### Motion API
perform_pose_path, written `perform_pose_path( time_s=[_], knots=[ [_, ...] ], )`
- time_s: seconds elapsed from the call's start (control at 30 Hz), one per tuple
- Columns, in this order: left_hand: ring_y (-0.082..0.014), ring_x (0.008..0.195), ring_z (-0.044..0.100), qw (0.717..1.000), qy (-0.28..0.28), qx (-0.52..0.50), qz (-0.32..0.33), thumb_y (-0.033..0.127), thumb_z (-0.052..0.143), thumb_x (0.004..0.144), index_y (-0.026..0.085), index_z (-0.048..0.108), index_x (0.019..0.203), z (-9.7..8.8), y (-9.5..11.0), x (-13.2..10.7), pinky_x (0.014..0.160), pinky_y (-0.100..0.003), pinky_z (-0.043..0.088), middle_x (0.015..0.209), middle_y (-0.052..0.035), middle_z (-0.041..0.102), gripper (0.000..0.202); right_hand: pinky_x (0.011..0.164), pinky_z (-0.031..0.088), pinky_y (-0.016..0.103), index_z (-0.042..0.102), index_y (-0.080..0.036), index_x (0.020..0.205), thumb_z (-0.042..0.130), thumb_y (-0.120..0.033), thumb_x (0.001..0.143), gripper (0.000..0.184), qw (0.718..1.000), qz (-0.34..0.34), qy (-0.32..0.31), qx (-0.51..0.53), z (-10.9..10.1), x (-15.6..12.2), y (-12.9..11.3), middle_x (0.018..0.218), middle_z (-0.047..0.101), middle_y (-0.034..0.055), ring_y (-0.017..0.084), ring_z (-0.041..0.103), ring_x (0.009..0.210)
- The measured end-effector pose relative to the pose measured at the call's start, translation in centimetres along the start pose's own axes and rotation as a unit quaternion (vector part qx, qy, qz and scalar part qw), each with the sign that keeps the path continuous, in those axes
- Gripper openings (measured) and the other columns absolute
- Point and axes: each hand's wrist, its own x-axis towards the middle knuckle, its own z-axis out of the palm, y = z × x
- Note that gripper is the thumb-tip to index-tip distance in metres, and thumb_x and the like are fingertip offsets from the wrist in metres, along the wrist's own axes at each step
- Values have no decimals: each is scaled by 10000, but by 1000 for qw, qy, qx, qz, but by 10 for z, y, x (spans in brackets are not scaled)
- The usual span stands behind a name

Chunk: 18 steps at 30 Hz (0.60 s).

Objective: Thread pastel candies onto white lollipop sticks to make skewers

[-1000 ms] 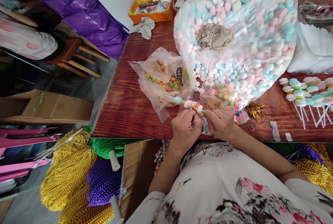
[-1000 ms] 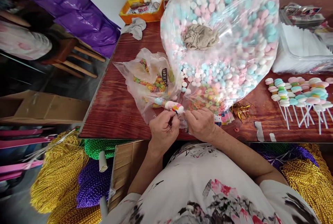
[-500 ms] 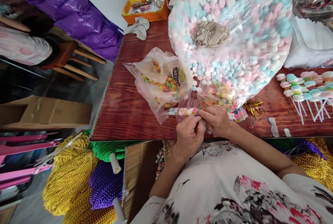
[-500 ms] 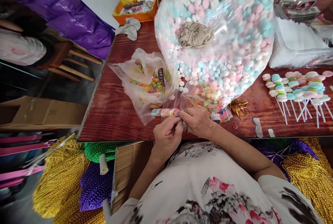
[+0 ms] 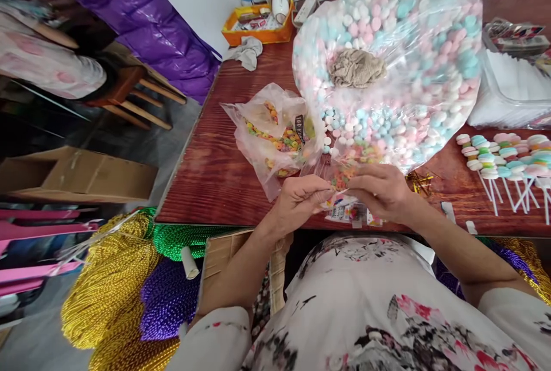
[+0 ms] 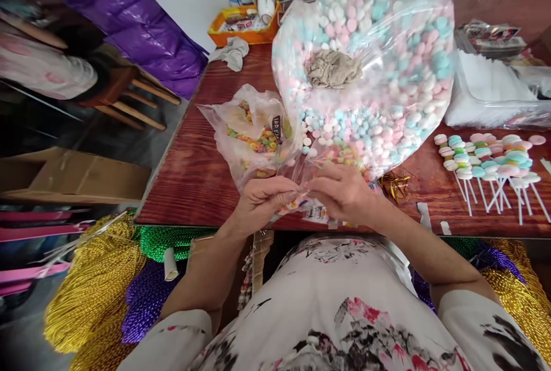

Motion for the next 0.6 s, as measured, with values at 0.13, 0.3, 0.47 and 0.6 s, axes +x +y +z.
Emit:
perform_pose_path(
  time_s=[0.13, 0.3, 0.47, 0.6],
  knots=[
    [-168, 738, 642, 993, 96, -73, -6, 316, 690, 880, 158, 727, 741, 20, 1, -2, 696, -298, 524, 763, -65, 698, 213, 581, 436, 231, 620, -196, 826, 591, -146, 933, 122, 983, 104, 17, 147, -5, 10, -4, 679, 620, -11, 102, 567, 604],
    [-79, 467, 495, 957, 188, -218, -39, 420, 725, 839, 167, 645, 708, 38, 4, 1, 405, -217, 397, 688, -12, 617, 296, 598, 441, 242, 616, -198, 790, 572, -168, 941, 160, 984, 72, 26, 158, 9, 23, -8, 667, 621, -8, 111, 571, 619],
    [-58, 331, 365, 905, 279, -312, -77, 475, 728, 827, 188, 637, 755, 43, -2, 8, 310, -197, 309, 504, 59, 497, 310, 541, 447, 253, 602, -227, 1172, 592, -381, 943, 276, 934, 207, 137, 257, 26, 16, -10, 883, 671, 31, 107, 520, 584],
    [-92, 537, 539, 908, 333, -254, -12, 430, 753, 816, 189, 662, 700, 47, -8, 15, 531, -246, 512, 659, 18, 579, 283, 533, 417, 256, 673, -206, 954, 762, -423, 803, 279, 939, 250, 127, 200, 46, 3, -18, 814, 621, 17, 110, 460, 584]
  ],
)
